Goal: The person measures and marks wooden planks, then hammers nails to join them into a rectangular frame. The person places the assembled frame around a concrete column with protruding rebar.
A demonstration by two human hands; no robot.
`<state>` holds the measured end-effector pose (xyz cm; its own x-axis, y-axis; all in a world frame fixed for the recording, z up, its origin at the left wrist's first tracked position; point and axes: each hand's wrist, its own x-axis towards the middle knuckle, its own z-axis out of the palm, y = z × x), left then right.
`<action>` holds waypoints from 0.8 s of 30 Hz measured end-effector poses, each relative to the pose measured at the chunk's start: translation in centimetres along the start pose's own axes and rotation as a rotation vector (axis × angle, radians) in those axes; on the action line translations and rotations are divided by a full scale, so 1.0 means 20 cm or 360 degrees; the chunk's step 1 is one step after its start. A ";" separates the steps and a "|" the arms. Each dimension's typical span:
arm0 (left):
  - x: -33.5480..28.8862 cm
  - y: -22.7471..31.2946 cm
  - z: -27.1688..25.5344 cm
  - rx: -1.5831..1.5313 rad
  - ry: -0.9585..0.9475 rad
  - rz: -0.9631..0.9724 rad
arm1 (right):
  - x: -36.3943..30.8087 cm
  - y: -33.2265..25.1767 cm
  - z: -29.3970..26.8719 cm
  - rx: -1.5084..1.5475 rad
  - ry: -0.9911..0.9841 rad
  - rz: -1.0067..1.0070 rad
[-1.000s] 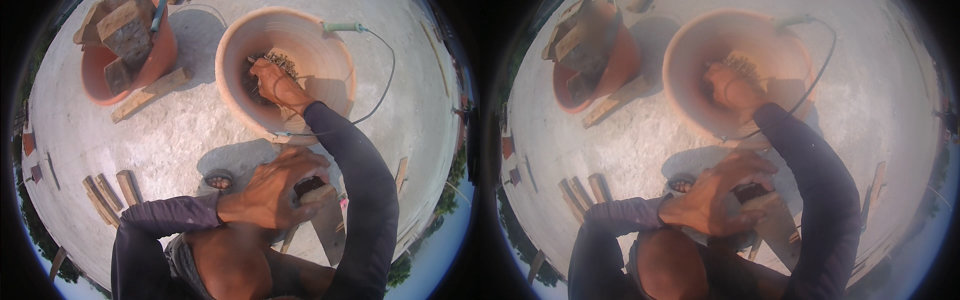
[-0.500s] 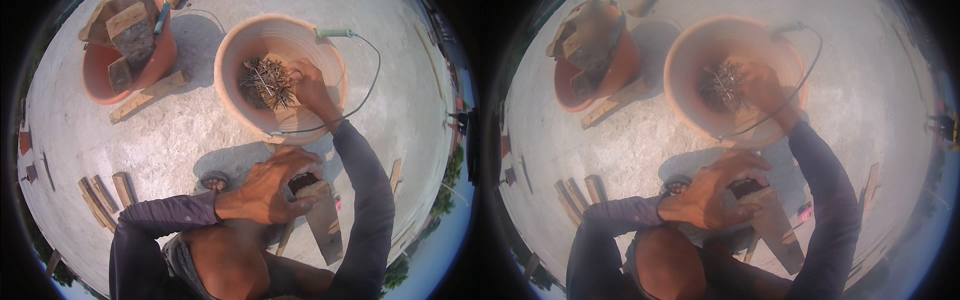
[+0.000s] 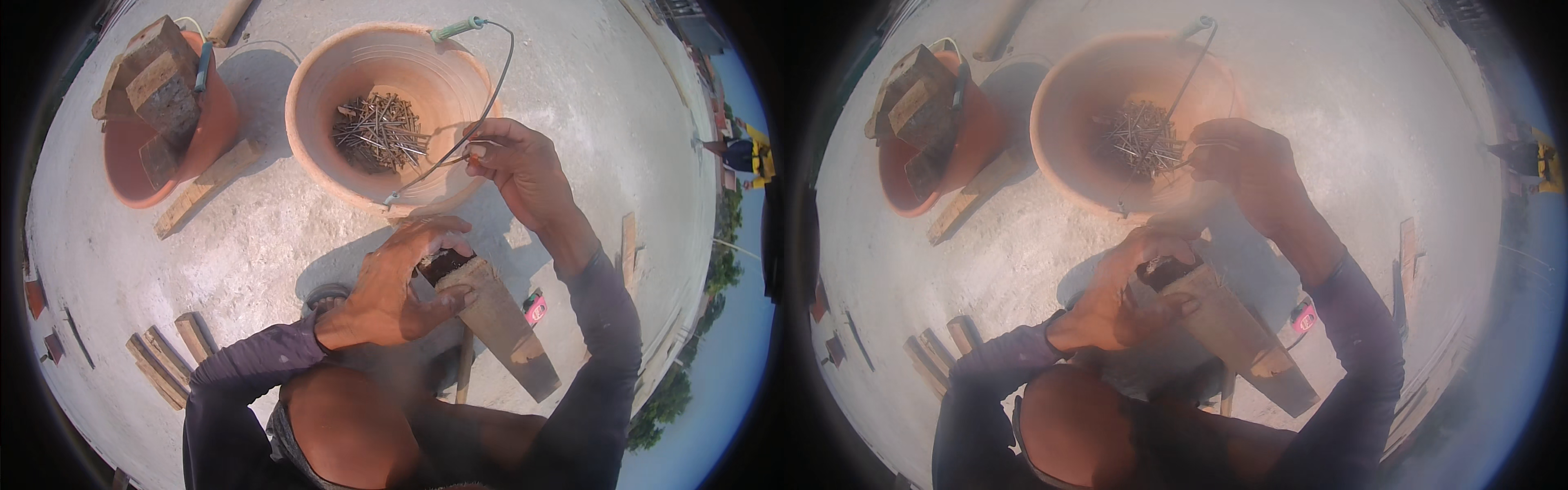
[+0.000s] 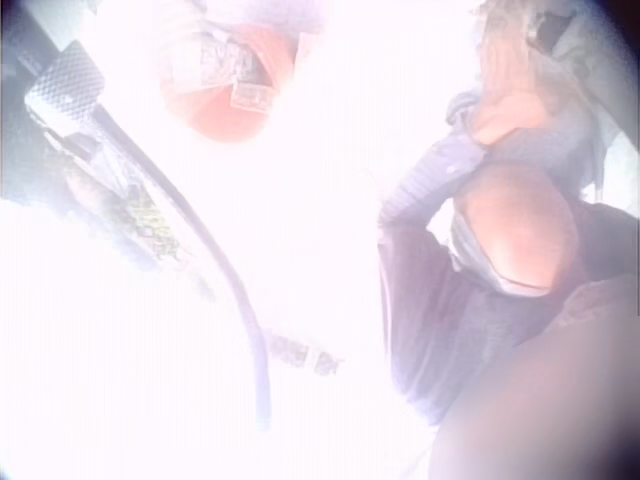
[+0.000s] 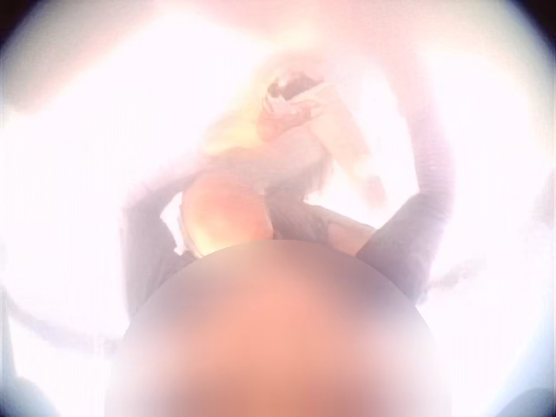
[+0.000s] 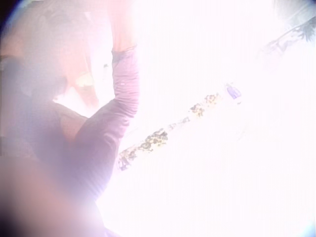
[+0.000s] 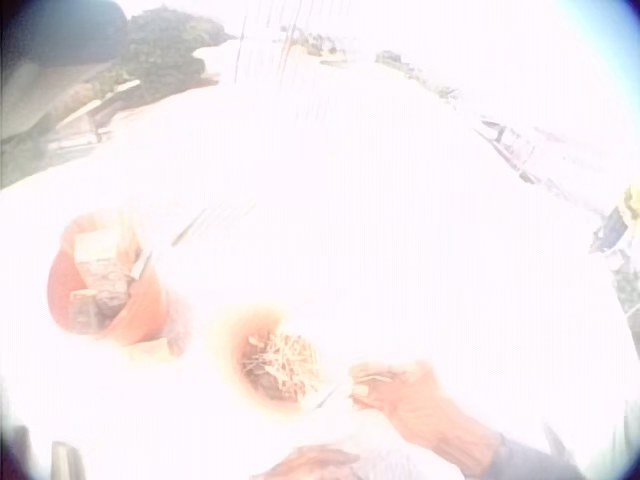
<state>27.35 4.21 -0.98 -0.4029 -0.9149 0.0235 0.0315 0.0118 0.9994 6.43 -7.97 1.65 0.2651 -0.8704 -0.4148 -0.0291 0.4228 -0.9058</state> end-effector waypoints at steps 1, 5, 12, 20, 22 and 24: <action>0.00 0.00 0.01 0.0015 -0.0001 0.0003 | -0.14 -0.04 0.00 0.0150 0.0026 -0.0029; 0.00 0.00 0.03 -0.0137 -0.0005 0.0008 | -0.64 -0.08 0.00 -0.0565 -0.0007 -0.0396; -0.03 0.05 0.07 -0.0081 0.0117 -0.0040 | -0.96 -0.07 0.03 -0.1612 -0.0240 -0.0590; -0.07 0.07 0.09 0.0057 0.0194 0.0023 | -1.00 -0.05 0.14 -0.1932 -0.0027 -0.0573; -0.07 0.07 0.08 0.0057 0.0182 0.0048 | -0.98 -0.05 0.13 -0.1680 0.0111 -0.0613; -0.06 0.07 0.08 0.0044 0.0161 0.0073 | -0.95 -0.05 0.13 -0.1417 0.0195 -0.0747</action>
<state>26.38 6.06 0.47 -0.3073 -0.9492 0.0680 0.0219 0.0643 0.9977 3.93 8.83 10.62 0.3350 -0.9414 0.0387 -0.6686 -0.2665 -0.6942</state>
